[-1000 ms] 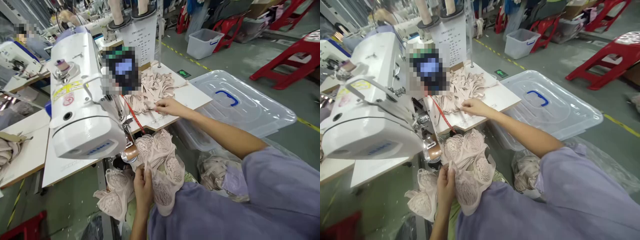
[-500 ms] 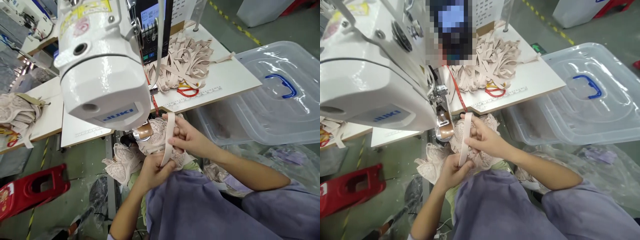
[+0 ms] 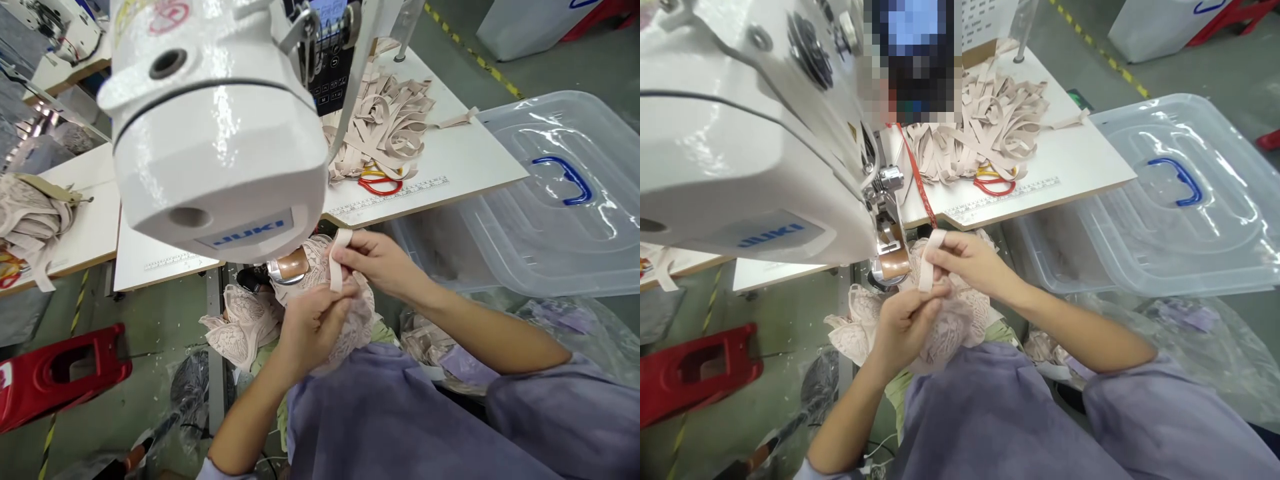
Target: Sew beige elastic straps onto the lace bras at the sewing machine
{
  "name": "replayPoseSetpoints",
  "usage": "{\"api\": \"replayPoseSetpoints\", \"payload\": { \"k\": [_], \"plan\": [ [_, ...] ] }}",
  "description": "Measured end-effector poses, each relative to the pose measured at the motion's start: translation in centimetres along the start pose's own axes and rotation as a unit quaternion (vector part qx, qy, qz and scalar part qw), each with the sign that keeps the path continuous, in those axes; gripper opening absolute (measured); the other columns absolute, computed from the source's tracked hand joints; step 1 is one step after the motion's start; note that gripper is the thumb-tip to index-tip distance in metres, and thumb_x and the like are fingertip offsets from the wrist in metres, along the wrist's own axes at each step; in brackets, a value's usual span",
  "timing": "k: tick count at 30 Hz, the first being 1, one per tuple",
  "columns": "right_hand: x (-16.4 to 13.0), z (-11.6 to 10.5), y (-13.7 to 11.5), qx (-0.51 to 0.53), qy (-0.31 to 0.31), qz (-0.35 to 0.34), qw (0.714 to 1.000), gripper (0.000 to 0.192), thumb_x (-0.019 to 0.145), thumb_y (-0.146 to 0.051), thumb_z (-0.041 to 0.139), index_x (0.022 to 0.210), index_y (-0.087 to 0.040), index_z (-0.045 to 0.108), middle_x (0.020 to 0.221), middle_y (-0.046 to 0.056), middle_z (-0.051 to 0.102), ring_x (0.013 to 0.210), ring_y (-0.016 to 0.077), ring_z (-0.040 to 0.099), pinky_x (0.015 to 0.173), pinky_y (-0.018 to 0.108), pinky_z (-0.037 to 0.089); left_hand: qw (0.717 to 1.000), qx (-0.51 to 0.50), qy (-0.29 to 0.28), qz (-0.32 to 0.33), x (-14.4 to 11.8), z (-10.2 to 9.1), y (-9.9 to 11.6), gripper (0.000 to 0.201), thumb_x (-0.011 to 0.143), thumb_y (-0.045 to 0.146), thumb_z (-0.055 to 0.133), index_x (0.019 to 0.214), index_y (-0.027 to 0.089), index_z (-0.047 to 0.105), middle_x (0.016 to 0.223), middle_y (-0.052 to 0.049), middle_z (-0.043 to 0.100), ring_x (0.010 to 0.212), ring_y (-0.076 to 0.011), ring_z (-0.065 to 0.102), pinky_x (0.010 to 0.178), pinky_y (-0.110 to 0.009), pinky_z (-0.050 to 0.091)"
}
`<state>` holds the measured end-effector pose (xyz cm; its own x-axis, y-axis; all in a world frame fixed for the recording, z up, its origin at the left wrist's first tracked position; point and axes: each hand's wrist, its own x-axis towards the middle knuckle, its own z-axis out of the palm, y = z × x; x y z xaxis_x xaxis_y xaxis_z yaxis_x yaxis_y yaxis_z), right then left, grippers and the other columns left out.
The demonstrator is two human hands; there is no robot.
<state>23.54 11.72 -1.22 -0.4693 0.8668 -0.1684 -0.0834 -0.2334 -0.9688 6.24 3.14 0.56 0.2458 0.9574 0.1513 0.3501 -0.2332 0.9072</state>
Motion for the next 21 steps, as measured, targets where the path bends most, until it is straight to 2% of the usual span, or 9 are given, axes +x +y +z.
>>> {"api": "replayPoseSetpoints", "payload": {
  "k": [2, 3, 5, 7, 9, 12, 14, 17, 21],
  "plan": [
    [1.4, -0.3, -0.4, -0.004, 0.034, -0.026, 0.999, 0.033, 0.083, -0.05, 0.077, 0.086, -0.018, 0.071, 0.063, -0.001, 0.063, 0.054, 0.0108, 0.057, 0.051, 0.022, 0.046, 0.985, 0.128, 0.091, 0.076, 0.2, -0.8, -0.9, 0.028, 0.098, 0.016, 0.052, 0.118, 0.021, 0.071, 0.104, -0.005, 0.077, 0.095, -0.0159, 0.072, 0.079, -0.024, 0.055],
    [2.1, -0.4, -0.5, -0.005, 0.033, -0.031, 0.999, 0.032, 0.082, -0.049, 0.077, 0.084, -0.018, 0.07, 0.063, 0.0, 0.064, 0.054, 0.0107, 0.057, 0.051, 0.022, 0.046, 0.967, 0.198, 0.132, 0.087, 0.2, -1.3, -1.4, 0.031, 0.098, 0.014, 0.051, 0.122, 0.021, 0.069, 0.108, -0.007, 0.076, 0.099, -0.0165, 0.071, 0.08, -0.025, 0.054],
    [3.3, -0.4, -0.6, -0.018, 0.008, -0.026, 0.999, 0.03, 0.083, -0.047, 0.077, 0.081, -0.017, 0.069, 0.063, 0.0, 0.065, 0.055, 0.0112, 0.059, 0.052, 0.022, 0.047, 0.93, 0.313, 0.185, 0.059, 0.1, -2.2, -2.2, 0.031, 0.098, 0.015, 0.051, 0.123, 0.023, 0.069, 0.112, -0.008, 0.073, 0.104, -0.0181, 0.069, 0.08, -0.026, 0.054],
    [4.3, -0.1, -0.6, -0.042, -0.03, -0.025, 0.998, 0.026, 0.085, -0.043, 0.075, 0.082, -0.017, 0.068, 0.064, 0.001, 0.066, 0.059, 0.0124, 0.062, 0.056, 0.024, 0.049, 0.911, 0.361, 0.2, 0.008, 0.0, -2.8, -2.6, 0.028, 0.098, 0.021, 0.054, 0.12, 0.024, 0.071, 0.11, -0.009, 0.069, 0.098, -0.018, 0.067, 0.074, -0.026, 0.053],
    [4.9, 0.3, -0.6, -0.067, -0.051, -0.045, 0.995, 0.02, 0.085, -0.036, 0.071, 0.081, -0.018, 0.066, 0.065, 0.0, 0.065, 0.062, 0.0133, 0.062, 0.06, 0.026, 0.049, 0.913, 0.357, 0.196, -0.025, -0.3, -3.2, -2.6, 0.026, 0.097, 0.026, 0.057, 0.118, 0.024, 0.073, 0.1, -0.007, 0.066, 0.087, -0.0164, 0.066, 0.068, -0.025, 0.051],
    [5.5, 1.0, -0.7, -0.131, -0.028, -0.09, 0.987, 0.013, 0.083, -0.028, 0.067, 0.076, -0.019, 0.061, 0.065, -0.002, 0.06, 0.063, 0.0139, 0.058, 0.061, 0.027, 0.046, 0.935, 0.315, 0.155, -0.057, -0.6, -3.8, -2.7, 0.03, 0.099, 0.03, 0.054, 0.124, 0.025, 0.07, 0.09, -0.004, 0.068, 0.079, -0.0158, 0.066, 0.067, -0.025, 0.051],
    [5.8, 1.3, -0.9, -0.18, 0.0, -0.118, 0.977, 0.013, 0.082, -0.028, 0.064, 0.074, -0.02, 0.058, 0.067, -0.002, 0.059, 0.067, 0.0159, 0.058, 0.065, 0.029, 0.047, 0.955, 0.27, 0.102, -0.073, -0.7, -4.5, -3.1, 0.034, 0.101, 0.032, 0.051, 0.131, 0.026, 0.066, 0.102, -0.005, 0.074, 0.087, -0.0171, 0.069, 0.072, -0.025, 0.053],
    [6.4, 1.5, -0.8, -0.24, 0.028, -0.162, 0.957, 0.013, 0.084, -0.03, 0.063, 0.077, -0.02, 0.058, 0.076, 0.001, 0.061, 0.079, 0.0205, 0.061, 0.075, 0.034, 0.049, 0.973, 0.215, 0.045, -0.076, -0.9, -5.5, -3.9, 0.036, 0.101, 0.034, 0.051, 0.134, 0.026, 0.063, 0.123, -0.007, 0.073, 0.102, -0.0197, 0.071, 0.077, -0.025, 0.055],
    [7.5, 1.5, 0.2, -0.298, 0.05, -0.231, 0.925, 0.011, 0.086, -0.03, 0.063, 0.086, -0.02, 0.06, 0.101, 0.006, 0.063, 0.089, 0.022, 0.061, 0.081, 0.036, 0.05, 0.979, 0.184, 0.031, -0.082, -1.0, -6.1, -4.7, 0.037, 0.1, 0.037, 0.053, 0.133, 0.025, 0.064, 0.118, -0.008, 0.074, 0.103, -0.0226, 0.071, 0.073, -0.026, 0.056]
  ]
}}
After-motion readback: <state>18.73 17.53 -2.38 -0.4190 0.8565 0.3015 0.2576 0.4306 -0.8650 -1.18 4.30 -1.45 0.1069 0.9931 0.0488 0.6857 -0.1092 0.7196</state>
